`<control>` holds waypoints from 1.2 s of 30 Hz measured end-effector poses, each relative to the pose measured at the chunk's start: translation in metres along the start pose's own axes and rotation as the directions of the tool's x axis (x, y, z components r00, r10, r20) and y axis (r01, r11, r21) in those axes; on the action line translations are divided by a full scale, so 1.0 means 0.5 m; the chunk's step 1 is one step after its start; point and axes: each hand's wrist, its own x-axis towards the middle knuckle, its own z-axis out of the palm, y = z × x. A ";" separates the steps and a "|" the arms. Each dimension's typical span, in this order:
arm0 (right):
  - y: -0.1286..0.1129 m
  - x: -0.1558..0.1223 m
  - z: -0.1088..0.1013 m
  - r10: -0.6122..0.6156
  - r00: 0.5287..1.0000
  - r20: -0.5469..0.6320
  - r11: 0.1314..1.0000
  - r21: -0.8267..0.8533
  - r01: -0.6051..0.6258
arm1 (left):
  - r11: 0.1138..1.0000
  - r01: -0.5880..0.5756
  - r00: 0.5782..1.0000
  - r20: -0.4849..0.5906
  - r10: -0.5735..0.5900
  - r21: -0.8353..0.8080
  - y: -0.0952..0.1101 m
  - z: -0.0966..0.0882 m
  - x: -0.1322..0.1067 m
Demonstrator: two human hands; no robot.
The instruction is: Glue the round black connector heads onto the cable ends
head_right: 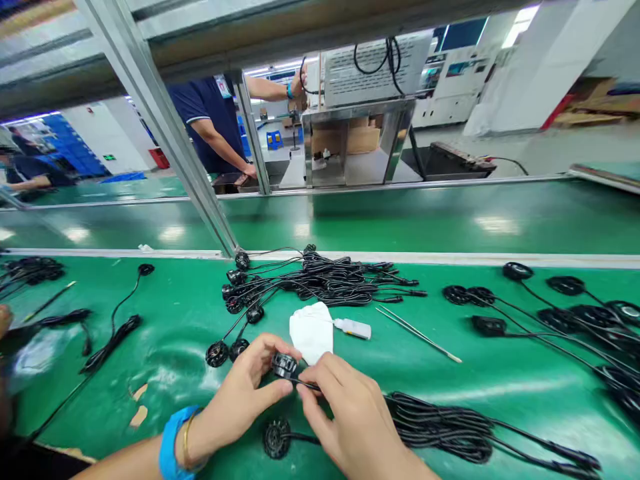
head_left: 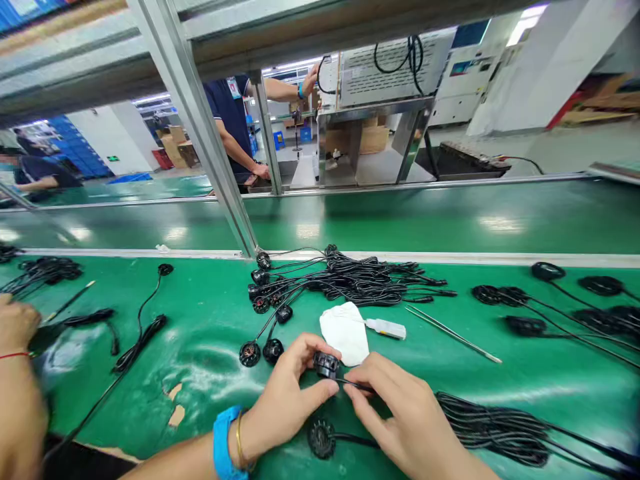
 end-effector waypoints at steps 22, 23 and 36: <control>-0.010 0.004 0.001 -0.162 0.986 -0.042 0.981 -0.111 0.157 | 0.949 -0.242 0.968 -0.010 0.249 0.204 -0.005 -0.001 -0.004; -0.009 0.003 0.001 -0.160 0.986 -0.039 0.982 -0.110 0.155 | 0.949 -0.242 0.968 -0.012 0.249 0.202 -0.005 0.000 -0.004; -0.007 0.001 0.008 -0.161 0.986 -0.043 0.983 -0.095 0.156 | 0.943 -0.250 0.964 -0.032 0.263 0.222 -0.005 0.002 -0.005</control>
